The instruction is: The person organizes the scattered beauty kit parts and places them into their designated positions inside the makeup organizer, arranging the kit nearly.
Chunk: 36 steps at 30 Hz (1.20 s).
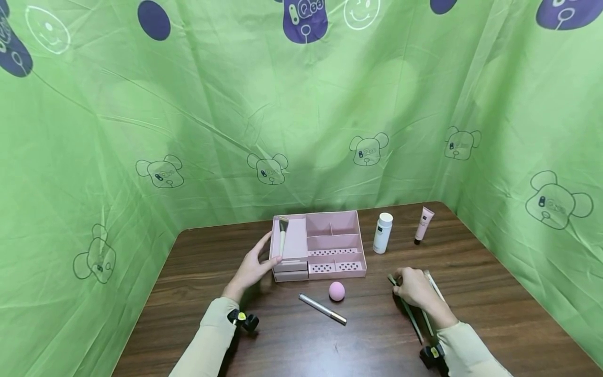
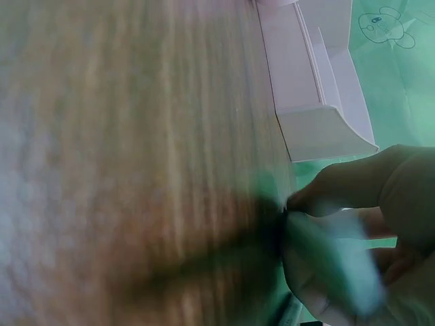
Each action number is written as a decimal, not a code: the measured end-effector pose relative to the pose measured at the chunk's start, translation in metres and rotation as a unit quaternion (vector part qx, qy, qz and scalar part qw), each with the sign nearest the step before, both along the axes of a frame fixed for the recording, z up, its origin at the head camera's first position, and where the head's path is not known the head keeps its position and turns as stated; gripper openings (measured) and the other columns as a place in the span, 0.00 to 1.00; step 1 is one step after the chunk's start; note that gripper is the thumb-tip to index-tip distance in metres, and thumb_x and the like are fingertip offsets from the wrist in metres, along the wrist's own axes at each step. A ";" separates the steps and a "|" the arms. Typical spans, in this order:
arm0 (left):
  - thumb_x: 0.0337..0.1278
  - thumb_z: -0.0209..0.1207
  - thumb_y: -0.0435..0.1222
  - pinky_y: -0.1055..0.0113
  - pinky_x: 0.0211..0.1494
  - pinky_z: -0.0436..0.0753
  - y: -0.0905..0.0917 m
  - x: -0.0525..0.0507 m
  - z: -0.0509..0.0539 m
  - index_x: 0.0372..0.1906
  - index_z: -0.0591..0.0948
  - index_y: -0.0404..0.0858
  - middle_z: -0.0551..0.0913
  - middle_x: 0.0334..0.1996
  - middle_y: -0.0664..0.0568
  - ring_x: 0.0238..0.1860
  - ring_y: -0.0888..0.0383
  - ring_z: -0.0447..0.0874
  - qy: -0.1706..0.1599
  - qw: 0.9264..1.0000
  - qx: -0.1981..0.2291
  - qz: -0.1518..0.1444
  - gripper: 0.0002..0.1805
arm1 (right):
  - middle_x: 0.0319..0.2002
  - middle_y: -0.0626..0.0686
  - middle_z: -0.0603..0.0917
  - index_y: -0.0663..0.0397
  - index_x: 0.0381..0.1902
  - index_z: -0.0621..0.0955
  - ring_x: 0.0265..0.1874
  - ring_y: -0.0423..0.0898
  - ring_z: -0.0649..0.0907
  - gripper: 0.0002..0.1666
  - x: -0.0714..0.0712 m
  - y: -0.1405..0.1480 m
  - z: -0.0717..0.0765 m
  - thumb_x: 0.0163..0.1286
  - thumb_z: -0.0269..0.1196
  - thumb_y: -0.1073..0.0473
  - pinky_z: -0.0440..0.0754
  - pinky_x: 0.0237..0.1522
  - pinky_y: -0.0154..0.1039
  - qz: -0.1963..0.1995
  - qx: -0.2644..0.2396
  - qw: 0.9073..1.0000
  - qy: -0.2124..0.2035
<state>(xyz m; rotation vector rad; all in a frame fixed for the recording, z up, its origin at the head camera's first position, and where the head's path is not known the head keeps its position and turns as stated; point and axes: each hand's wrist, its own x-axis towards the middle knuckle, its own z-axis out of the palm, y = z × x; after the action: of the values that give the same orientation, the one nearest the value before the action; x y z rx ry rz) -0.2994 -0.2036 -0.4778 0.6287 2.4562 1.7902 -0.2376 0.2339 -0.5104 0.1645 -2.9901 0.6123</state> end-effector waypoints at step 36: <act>0.58 0.67 0.42 0.52 0.64 0.77 -0.005 -0.018 -0.032 0.76 0.57 0.53 0.62 0.72 0.40 0.69 0.40 0.66 0.009 1.000 -0.002 0.027 0.44 | 0.27 0.44 0.85 0.51 0.37 0.86 0.25 0.41 0.78 0.14 -0.017 -0.014 0.019 0.49 0.65 0.61 0.75 0.27 0.41 -0.046 -0.108 0.989 0.089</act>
<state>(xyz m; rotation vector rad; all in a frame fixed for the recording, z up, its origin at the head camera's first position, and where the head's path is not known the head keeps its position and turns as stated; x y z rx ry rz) -0.3175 -0.2083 -0.5103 0.5863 2.5107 1.8071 -0.2544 0.2194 -0.4917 0.0619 -2.7201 0.8563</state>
